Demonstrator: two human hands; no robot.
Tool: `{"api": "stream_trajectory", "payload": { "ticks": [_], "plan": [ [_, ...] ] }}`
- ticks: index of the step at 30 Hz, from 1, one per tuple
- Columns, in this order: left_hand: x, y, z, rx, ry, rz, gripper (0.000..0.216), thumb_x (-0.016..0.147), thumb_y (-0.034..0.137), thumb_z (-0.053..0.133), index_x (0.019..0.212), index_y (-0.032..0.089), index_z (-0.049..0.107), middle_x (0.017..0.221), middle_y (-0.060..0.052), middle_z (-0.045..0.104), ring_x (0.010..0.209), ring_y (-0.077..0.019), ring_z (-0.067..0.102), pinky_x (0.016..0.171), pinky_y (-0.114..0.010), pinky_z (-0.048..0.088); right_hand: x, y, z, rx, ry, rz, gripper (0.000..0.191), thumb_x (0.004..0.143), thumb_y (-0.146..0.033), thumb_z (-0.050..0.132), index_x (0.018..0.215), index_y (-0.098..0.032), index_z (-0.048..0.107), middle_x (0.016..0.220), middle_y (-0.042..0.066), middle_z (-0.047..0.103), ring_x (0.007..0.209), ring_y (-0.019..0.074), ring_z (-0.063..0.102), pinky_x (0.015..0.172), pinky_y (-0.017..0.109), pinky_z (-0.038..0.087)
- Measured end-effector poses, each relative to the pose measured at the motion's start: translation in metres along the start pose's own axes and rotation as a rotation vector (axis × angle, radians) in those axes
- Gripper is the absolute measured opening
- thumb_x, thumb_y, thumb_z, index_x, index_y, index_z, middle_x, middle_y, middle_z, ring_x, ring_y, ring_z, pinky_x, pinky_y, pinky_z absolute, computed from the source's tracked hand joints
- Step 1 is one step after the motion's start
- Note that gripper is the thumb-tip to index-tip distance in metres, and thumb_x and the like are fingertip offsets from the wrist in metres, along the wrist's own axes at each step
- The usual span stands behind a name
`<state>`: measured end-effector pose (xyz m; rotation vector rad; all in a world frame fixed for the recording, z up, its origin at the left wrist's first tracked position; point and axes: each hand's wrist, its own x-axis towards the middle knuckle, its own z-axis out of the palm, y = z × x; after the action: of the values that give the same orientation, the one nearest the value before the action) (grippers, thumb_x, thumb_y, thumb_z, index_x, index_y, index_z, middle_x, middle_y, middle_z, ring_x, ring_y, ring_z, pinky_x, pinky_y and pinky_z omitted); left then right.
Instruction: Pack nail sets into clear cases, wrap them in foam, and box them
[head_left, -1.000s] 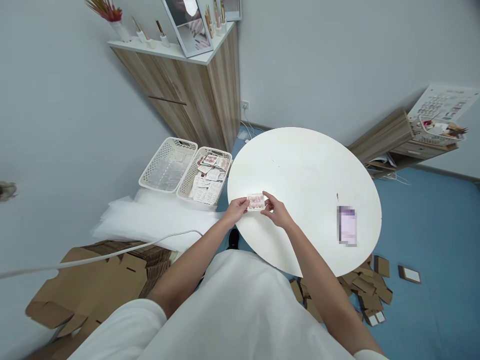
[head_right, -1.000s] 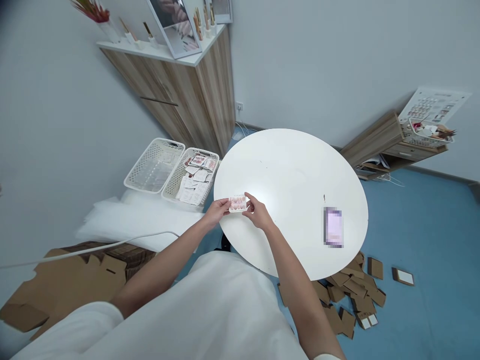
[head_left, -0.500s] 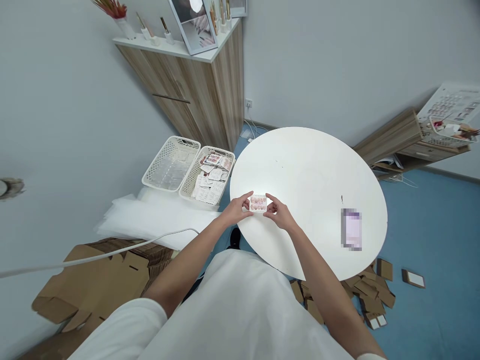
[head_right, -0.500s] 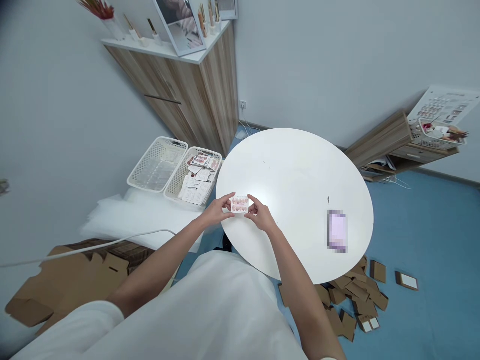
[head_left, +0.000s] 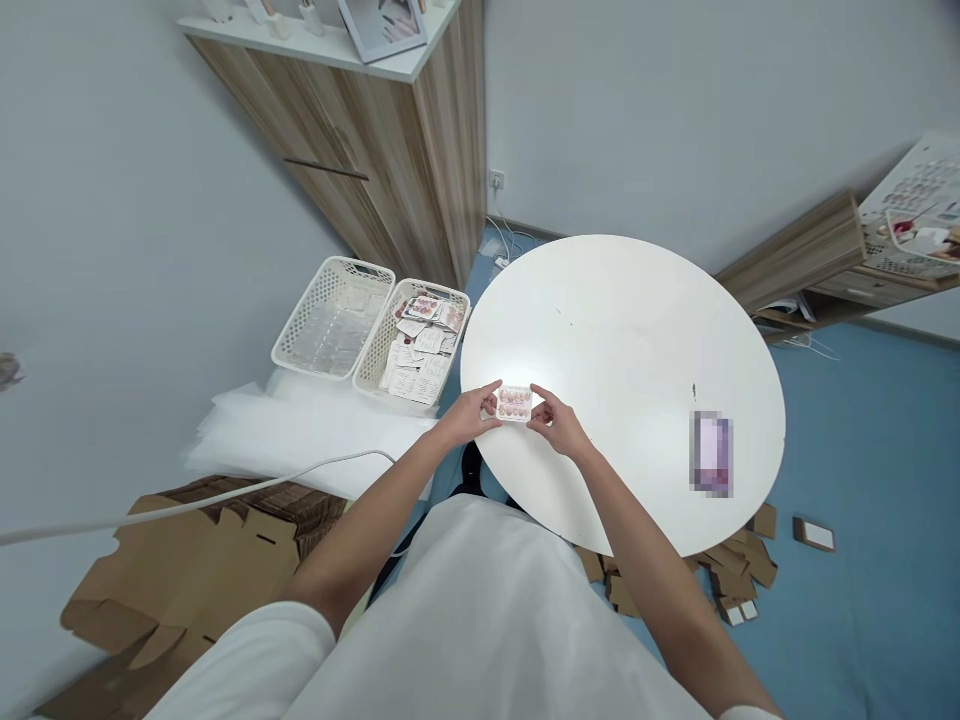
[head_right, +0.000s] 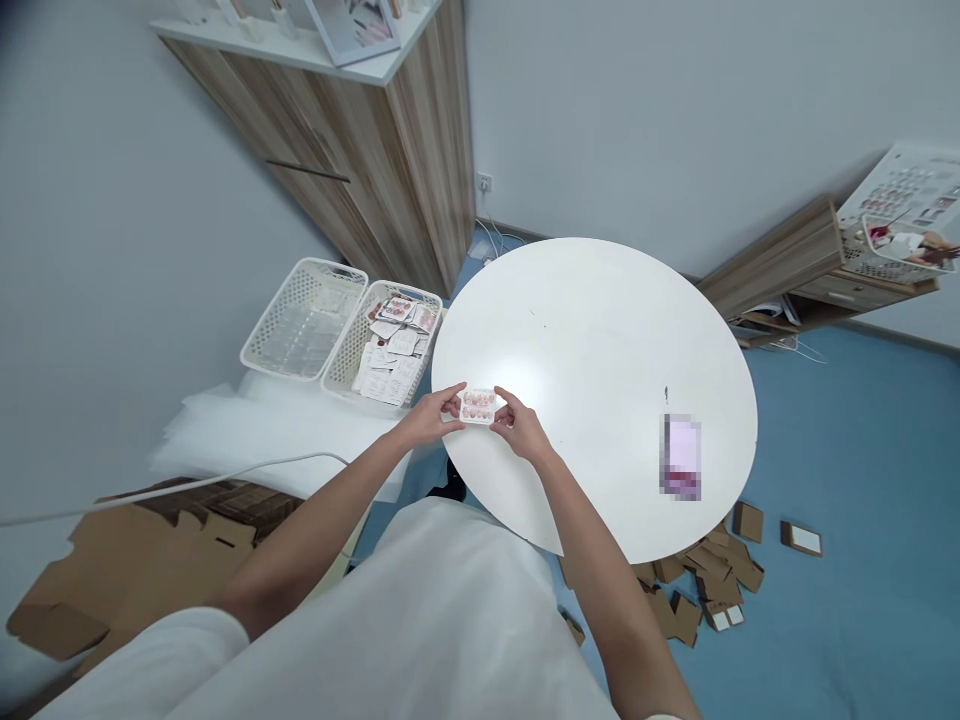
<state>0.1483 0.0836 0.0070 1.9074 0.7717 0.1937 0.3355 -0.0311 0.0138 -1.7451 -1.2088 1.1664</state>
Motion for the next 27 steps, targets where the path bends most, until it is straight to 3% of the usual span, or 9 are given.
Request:
{"api": "stream_trajectory", "payload": {
  "ticks": [4, 8, 15, 20, 27],
  "plan": [
    [0.013, -0.012, -0.004, 0.049, -0.003, -0.017, 0.073, 0.069, 0.023, 0.06, 0.135, 0.022, 0.027, 0.093, -0.001, 0.056, 0.074, -0.0118, 0.055, 0.075, -0.027, 0.044, 0.019, 0.005, 0.007, -0.04, -0.002, 0.044, 0.066, 0.071, -0.02, 0.056, 0.131, -0.027, 0.031, 0.079, -0.002, 0.058, 0.068, 0.0116, 0.052, 0.072, 0.03, 0.045],
    [0.038, -0.029, -0.012, 0.191, -0.004, -0.091, 0.067, 0.07, 0.022, 0.06, 0.131, 0.02, 0.033, 0.092, -0.003, 0.057, 0.076, -0.0149, 0.055, 0.073, -0.028, 0.044, 0.054, 0.011, 0.014, -0.128, -0.03, 0.085, 0.065, 0.072, -0.017, 0.055, 0.131, -0.027, 0.03, 0.079, -0.002, 0.059, 0.068, 0.012, 0.052, 0.071, 0.028, 0.044],
    [0.079, -0.052, -0.019, 0.373, 0.013, -0.145, 0.066, 0.069, 0.016, 0.059, 0.13, 0.017, 0.034, 0.101, -0.009, 0.054, 0.088, -0.0213, 0.053, 0.073, -0.03, 0.042, 0.107, 0.024, 0.018, -0.414, -0.018, 0.092, 0.064, 0.071, -0.022, 0.059, 0.13, -0.023, 0.034, 0.089, 0.003, 0.058, 0.078, 0.0164, 0.052, 0.066, 0.027, 0.04],
    [0.093, -0.055, -0.019, 0.414, 0.004, -0.213, 0.066, 0.068, 0.015, 0.059, 0.129, 0.016, 0.034, 0.102, -0.01, 0.052, 0.094, -0.0231, 0.051, 0.073, -0.031, 0.041, 0.123, 0.028, 0.018, -0.494, -0.029, 0.135, 0.063, 0.072, -0.024, 0.059, 0.129, -0.023, 0.034, 0.093, 0.004, 0.055, 0.08, 0.0169, 0.051, 0.063, 0.027, 0.039],
    [0.1, -0.054, -0.02, 0.399, 0.006, -0.235, 0.056, 0.07, 0.013, 0.054, 0.124, 0.017, 0.039, 0.096, -0.008, 0.053, 0.086, -0.0209, 0.052, 0.069, -0.029, 0.041, 0.135, 0.029, 0.018, -0.505, -0.035, 0.198, 0.064, 0.068, -0.024, 0.062, 0.127, -0.027, 0.037, 0.091, 0.003, 0.056, 0.078, 0.0171, 0.051, 0.059, 0.026, 0.037]
  ]
}}
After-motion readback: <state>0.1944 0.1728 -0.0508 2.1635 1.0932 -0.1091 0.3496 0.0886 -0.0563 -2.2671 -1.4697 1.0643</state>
